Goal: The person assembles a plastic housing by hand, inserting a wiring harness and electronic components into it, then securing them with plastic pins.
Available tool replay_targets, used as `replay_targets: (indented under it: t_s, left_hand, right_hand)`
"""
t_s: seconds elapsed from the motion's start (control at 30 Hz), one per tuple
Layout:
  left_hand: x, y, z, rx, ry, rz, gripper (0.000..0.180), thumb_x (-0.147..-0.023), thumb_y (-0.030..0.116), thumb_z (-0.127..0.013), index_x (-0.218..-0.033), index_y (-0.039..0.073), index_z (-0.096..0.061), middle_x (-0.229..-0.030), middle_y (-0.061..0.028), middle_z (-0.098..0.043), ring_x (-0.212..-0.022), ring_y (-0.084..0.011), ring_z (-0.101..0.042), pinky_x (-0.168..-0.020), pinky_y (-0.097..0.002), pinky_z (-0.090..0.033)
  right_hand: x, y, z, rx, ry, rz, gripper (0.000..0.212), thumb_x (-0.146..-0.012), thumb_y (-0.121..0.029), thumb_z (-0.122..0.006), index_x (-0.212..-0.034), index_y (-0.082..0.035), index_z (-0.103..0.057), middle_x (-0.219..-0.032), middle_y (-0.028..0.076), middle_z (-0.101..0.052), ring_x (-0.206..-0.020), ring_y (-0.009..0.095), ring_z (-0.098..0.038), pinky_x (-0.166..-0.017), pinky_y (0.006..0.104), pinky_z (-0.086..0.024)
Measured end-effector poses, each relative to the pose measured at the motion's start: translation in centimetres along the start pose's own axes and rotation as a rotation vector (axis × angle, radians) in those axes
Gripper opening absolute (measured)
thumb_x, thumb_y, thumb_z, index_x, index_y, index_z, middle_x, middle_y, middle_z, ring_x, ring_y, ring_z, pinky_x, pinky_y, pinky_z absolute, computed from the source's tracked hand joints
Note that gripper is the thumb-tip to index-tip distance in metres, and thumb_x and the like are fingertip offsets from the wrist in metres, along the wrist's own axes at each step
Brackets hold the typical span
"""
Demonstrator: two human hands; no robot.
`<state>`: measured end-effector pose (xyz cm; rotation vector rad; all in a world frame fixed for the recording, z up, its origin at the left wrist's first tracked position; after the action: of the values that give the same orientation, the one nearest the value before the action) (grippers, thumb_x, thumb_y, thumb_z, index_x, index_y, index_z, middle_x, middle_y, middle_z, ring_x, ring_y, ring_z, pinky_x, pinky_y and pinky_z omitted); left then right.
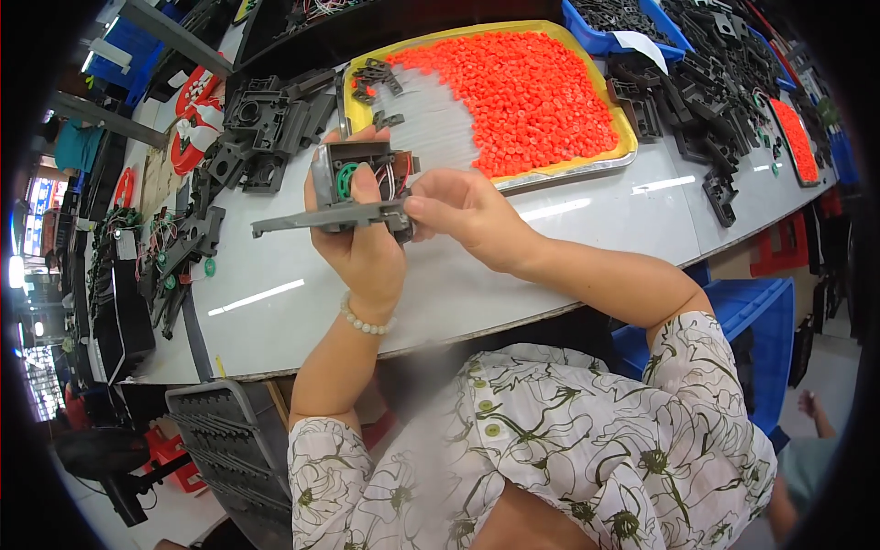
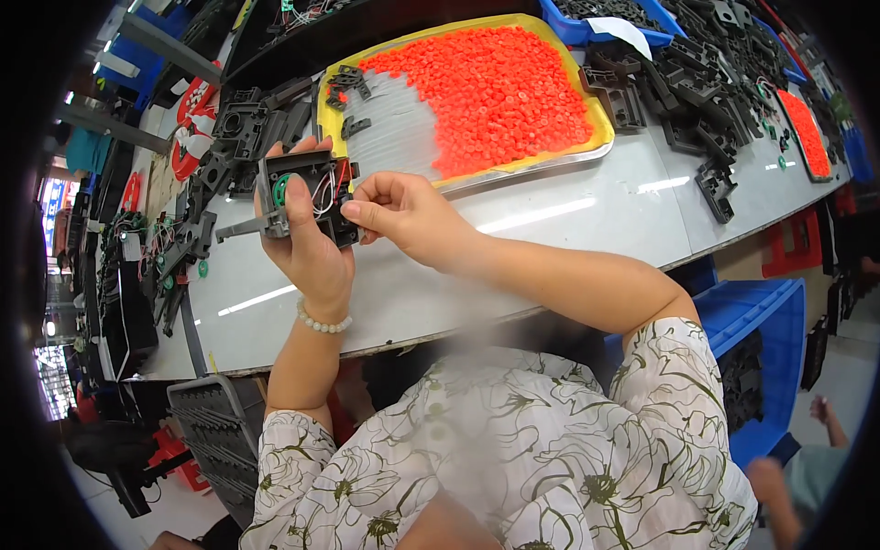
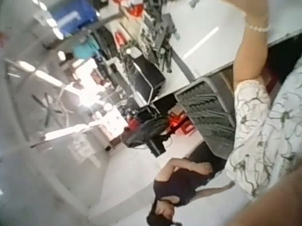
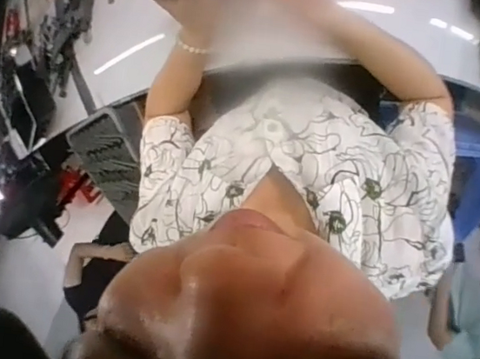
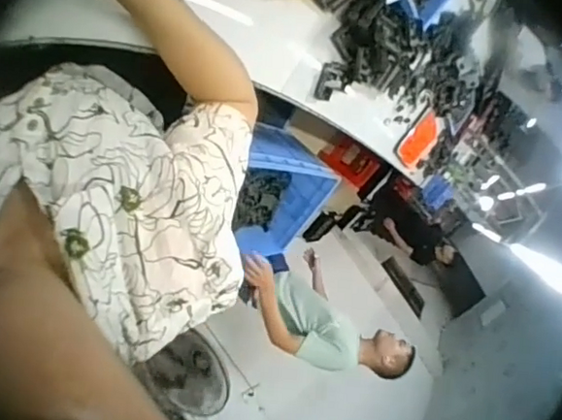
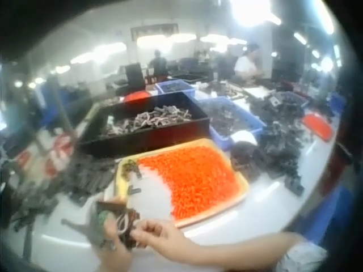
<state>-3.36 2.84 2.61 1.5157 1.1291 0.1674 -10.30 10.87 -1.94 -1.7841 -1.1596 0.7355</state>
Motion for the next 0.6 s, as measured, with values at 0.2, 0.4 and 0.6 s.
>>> replay_targets:
  t_s: [0.2, 0.4, 0.6]
  left_hand:
    - [-0.2, -0.2, 0.1, 0.019, 0.007, 0.014, 0.038, -0.09, 0.01, -0.048, -0.123, -0.006, -0.036, -0.112, -0.0208, -0.053, -0.101, -0.0269, -0.057, -0.08, -0.0393, -0.053]
    - [-0.3, -0.9, 0.0, 0.139, 0.001, 0.163, 0.037, -0.091, 0.01, -0.046, -0.123, -0.006, -0.036, -0.113, -0.0215, -0.052, -0.104, -0.0294, -0.055, -0.081, -0.0403, -0.053]
    - [-0.2, -0.8, -0.3, 0.086, -0.014, 0.134, 0.037, -0.092, 0.011, -0.046, -0.123, -0.006, -0.036, -0.114, -0.0216, -0.052, -0.105, -0.0292, -0.055, -0.081, -0.0397, -0.053]
  right_hand:
    - [0.1, 0.3, -0.4, -0.112, -0.035, -0.022, 0.022, -0.087, -0.023, -0.059, -0.089, -0.001, -0.054, -0.079, 0.001, -0.056, -0.072, 0.008, -0.052, -0.069, 0.0234, -0.047]
    - [0.2, 0.6, 0.3, -0.261, -0.074, -0.2, 0.02, -0.089, -0.023, -0.057, -0.087, -0.003, -0.055, -0.086, 0.004, -0.057, -0.08, 0.01, -0.054, -0.072, 0.0258, -0.045]
    - [0.4, 0.3, 0.2, -0.093, -0.021, -0.112, 0.02, -0.088, -0.023, -0.058, -0.087, -0.003, -0.056, -0.082, 0.003, -0.058, -0.076, 0.01, -0.054, -0.07, 0.0256, -0.045]
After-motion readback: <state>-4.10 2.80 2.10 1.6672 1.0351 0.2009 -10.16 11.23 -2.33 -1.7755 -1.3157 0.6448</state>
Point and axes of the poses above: each hand's wrist, its own x-axis away from the middle knuckle, its own z-axis out of the back of the hand, y = z × x, the point moved 5 cm from there along -x, towards the middle knuckle
